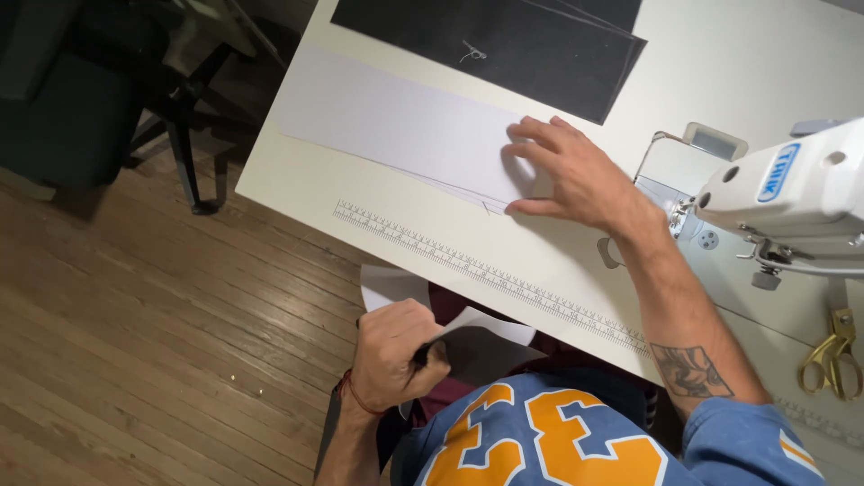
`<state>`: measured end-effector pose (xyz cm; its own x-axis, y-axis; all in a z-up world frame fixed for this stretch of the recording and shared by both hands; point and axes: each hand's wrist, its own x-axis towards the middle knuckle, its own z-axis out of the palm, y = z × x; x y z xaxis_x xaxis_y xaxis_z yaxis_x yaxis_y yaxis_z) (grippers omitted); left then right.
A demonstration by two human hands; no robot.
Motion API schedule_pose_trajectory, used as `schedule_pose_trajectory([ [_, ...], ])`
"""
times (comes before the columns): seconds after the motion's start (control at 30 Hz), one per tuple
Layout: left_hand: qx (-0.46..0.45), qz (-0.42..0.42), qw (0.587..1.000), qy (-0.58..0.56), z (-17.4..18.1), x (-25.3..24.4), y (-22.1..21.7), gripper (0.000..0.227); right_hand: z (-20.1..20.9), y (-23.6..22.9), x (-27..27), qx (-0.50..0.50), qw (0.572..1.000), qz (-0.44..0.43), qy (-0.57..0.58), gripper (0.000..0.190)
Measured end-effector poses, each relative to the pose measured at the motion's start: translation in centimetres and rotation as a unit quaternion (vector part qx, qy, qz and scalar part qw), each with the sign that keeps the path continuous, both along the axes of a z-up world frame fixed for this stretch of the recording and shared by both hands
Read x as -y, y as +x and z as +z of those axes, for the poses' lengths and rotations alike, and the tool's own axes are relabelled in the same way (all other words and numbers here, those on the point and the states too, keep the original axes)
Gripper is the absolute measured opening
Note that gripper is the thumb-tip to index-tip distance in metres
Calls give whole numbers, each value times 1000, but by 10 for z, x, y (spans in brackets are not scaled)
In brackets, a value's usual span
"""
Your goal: Preparing and aligning leather pieces for sewing using scissors and manual manipulation
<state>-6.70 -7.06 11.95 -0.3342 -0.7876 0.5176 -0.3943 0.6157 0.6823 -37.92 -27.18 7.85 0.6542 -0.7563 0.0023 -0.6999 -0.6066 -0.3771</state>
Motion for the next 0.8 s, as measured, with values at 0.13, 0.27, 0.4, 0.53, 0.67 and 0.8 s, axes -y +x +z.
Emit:
schedule_pose_trajectory([
  [0.13,-1,-20,1000,-6,-7,-1,-4,22,-23,-6,-7,-11,993,38,-114,70],
  [0.27,-7,-15,1000,-7,-1,-2,-6,37,-9,0,-20,-29,988,31,-151,101],
  [0.4,-9,-13,1000,-11,-9,-5,-2,35,-26,-4,-21,-55,983,46,-170,75],
  [0.53,-11,-7,1000,-10,-9,-7,1,34,-26,-6,-25,-79,961,78,-253,38],
  [0.67,-14,-6,1000,-6,-9,-11,4,31,-23,-5,-21,-68,950,89,-293,32],
  [0.8,-20,-3,1000,-5,-10,-13,5,21,-18,-5,-20,7,970,100,-222,30],
])
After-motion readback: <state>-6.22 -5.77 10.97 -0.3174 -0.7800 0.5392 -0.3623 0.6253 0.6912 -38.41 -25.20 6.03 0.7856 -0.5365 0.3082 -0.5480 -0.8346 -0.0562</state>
